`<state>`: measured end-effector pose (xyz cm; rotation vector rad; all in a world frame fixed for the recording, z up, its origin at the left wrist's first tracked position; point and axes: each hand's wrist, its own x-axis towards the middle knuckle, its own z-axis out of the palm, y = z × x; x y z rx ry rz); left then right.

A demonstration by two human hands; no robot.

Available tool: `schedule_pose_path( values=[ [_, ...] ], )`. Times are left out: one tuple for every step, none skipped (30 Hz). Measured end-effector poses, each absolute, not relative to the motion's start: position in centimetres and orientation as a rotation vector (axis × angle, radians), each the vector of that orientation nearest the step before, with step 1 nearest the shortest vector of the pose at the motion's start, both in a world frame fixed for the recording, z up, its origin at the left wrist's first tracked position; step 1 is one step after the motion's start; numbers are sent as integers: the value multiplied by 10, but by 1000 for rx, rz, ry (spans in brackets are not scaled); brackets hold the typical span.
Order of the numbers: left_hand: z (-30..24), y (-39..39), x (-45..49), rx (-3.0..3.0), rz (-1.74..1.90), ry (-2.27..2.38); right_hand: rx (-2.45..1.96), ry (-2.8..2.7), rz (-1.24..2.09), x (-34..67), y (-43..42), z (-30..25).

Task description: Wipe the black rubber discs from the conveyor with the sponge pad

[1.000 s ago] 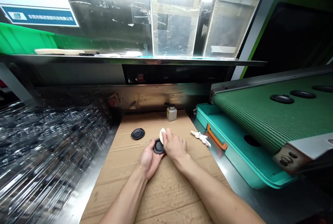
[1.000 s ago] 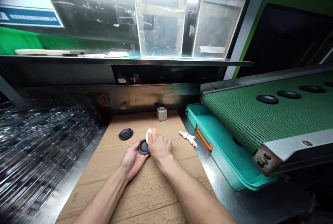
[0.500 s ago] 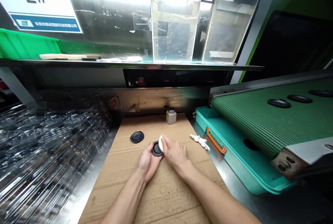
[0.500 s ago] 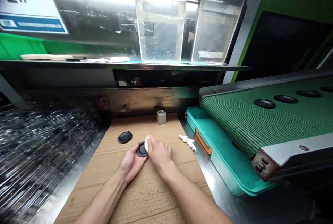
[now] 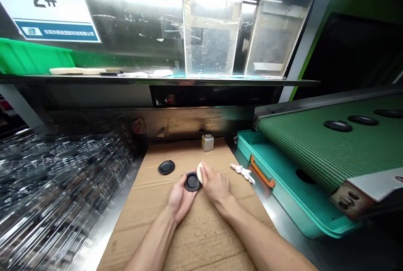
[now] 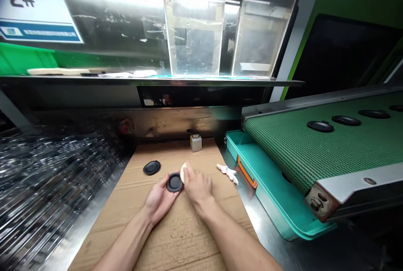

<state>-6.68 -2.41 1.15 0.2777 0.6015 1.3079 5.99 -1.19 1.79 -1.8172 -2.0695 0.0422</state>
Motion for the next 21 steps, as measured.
schedule_pose_path(
  values=[
    [12, -25, -68, 266, 1319, 611, -1860, -2013, 65, 67, -7, 18],
    [12, -25, -70, 251, 1324, 618, -1881, -1963, 81, 74, -3, 17],
    [13, -26, -72, 231, 1322, 620, -1881, -1924, 95, 79, 0, 16],
    [14, -27, -74, 210, 1322, 613, -1868, -1900, 108, 84, 2, 15],
    [15, -27, -76, 193, 1321, 595, -1849, -1886, 121, 87, 4, 13],
    [15, -28, -77, 177, 1318, 570, -1831, -1878, 137, 89, 5, 11],
    [16, -29, -79, 165, 1308, 542, -1819, -1872, 155, 90, 5, 10],
    [17, -29, -80, 158, 1294, 512, -1814, -1867, 175, 90, 5, 9],
    [17, -30, -81, 154, 1277, 483, -1814, -1861, 197, 90, 5, 8],
    [18, -31, -81, 152, 1261, 458, -1816, -1854, 215, 89, 5, 8],
    [18, -31, -82, 151, 1249, 440, -1819, -1847, 229, 89, 5, 7],
    [19, -32, -82, 150, 1241, 427, -1820, -1841, 239, 89, 5, 7],
    [19, -33, -81, 150, 1237, 417, -1818, -1839, 246, 89, 5, 7],
    [19, -33, -81, 151, 1234, 409, -1815, -1841, 252, 90, 5, 7],
    [20, -34, -81, 152, 1232, 401, -1812, -1844, 255, 90, 5, 7],
    [20, -34, -81, 152, 1228, 395, -1812, -1850, 255, 90, 5, 6],
    [20, -35, -81, 151, 1225, 388, -1813, -1857, 253, 90, 5, 6],
    [21, -36, -81, 149, 1222, 383, -1817, -1865, 251, 90, 6, 5],
    [21, -36, -82, 147, 1221, 379, -1820, -1871, 249, 91, 6, 4],
    [22, -36, -82, 145, 1220, 377, -1822, -1875, 252, 92, 6, 4],
    [22, -37, -83, 146, 1218, 377, -1822, -1875, 260, 93, 7, 3]
  ],
)
